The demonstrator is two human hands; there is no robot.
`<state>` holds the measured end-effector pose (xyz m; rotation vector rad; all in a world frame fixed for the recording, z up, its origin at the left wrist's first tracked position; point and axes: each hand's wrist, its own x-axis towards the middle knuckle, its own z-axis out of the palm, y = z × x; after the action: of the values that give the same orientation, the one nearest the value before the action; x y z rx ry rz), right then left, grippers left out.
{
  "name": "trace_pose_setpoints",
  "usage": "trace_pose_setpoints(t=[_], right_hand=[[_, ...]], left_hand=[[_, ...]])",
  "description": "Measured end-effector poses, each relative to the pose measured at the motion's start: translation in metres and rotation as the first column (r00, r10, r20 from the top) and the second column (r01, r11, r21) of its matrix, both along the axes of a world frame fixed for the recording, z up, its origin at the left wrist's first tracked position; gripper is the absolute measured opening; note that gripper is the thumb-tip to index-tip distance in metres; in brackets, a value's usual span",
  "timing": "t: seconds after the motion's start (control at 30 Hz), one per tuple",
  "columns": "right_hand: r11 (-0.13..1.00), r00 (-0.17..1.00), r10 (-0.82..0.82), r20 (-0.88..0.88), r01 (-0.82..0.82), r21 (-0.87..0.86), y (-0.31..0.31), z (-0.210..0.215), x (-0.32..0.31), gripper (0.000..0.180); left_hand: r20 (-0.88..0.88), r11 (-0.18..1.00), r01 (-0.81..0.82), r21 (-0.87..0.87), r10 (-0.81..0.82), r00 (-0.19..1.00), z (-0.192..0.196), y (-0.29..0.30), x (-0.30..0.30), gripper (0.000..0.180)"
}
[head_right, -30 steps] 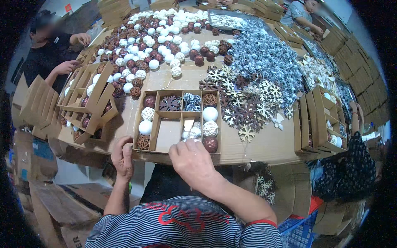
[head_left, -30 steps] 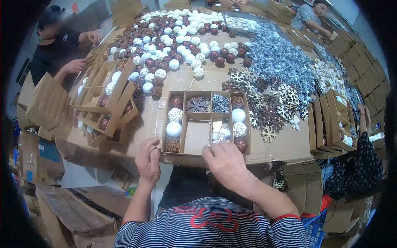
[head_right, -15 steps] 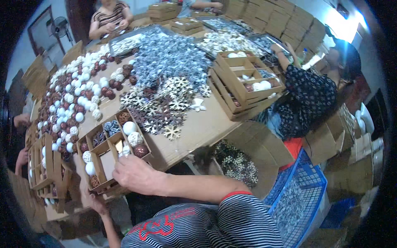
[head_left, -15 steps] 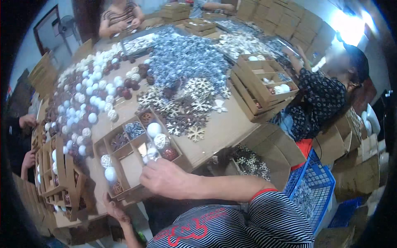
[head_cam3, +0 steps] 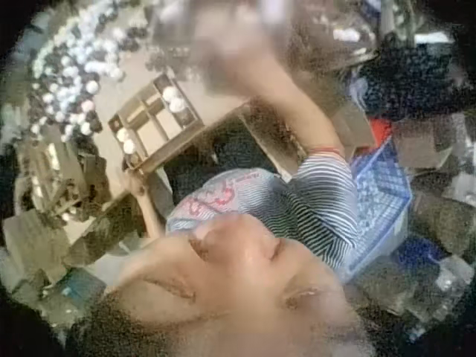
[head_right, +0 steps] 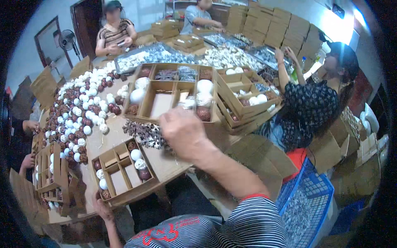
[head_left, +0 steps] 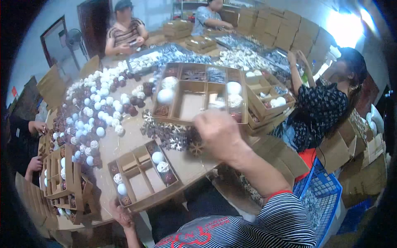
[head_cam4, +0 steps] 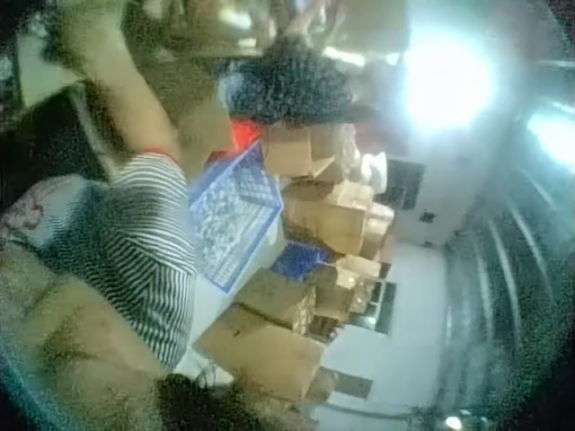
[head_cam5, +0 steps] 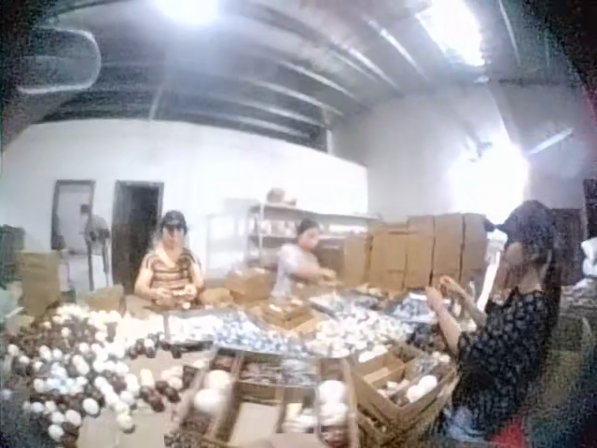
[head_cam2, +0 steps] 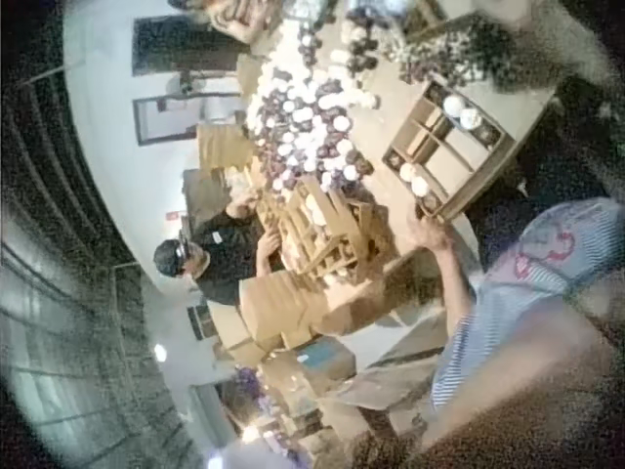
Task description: The person packs decorative ornaments, placing pine cones, wooden snowflake cutouts, decorative balls, and figurines into partitioned boxes by hand.
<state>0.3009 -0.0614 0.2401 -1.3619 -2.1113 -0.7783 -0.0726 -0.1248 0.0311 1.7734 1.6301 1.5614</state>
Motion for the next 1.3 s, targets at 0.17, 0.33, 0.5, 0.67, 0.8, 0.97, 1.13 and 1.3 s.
trace_pose_setpoints(t=[0.17,0.33,0.5,0.67,0.8,0.97,1.13,1.3], right_hand=[[0.965,0.963,-0.256,0.088,0.249,0.083,0.001,0.006,0.049,0.01],[0.903,0.902,-0.43,0.04,0.429,0.032,0.004,0.046,0.092,0.01],[0.86,0.859,-0.51,0.04,0.51,0.015,0.034,0.053,0.16,0.013],[0.661,0.665,-0.694,0.277,0.741,-0.122,0.046,0.035,0.183,0.021],[0.875,0.867,-0.474,0.157,0.483,-0.025,0.025,0.036,0.095,0.029],[0.732,0.858,-0.098,-0.505,-0.282,-0.621,0.001,-0.039,0.0,0.024],[0.626,0.848,-0.06,-0.526,-0.379,-0.682,-0.009,-0.089,-0.05,0.028],[0.611,0.784,-0.092,-0.614,-0.443,-0.656,-0.013,-0.091,-0.049,0.033]], left_hand=[[0.028,0.999,0.037,0.04,-0.038,0.999,0.007,-0.003,0.009,0.063],[0.332,0.983,-0.012,-0.183,0.074,0.94,0.036,-0.01,0.035,0.038],[-0.044,0.995,-0.049,0.085,0.053,0.998,0.03,-0.001,0.035,0.033],[-0.217,0.995,-0.05,0.092,0.069,0.974,0.059,0.002,0.051,0.046],[-0.207,0.993,-0.074,0.092,0.092,0.974,0.055,-0.001,0.045,0.043],[-0.222,0.99,-0.107,0.094,0.126,0.967,0.045,0.0,0.043,0.045],[-0.224,0.999,-0.05,-0.02,0.045,0.974,0.062,0.002,0.047,0.044],[-0.24,0.999,-0.042,0.026,0.047,0.97,0.066,-0.003,0.051,0.043]])
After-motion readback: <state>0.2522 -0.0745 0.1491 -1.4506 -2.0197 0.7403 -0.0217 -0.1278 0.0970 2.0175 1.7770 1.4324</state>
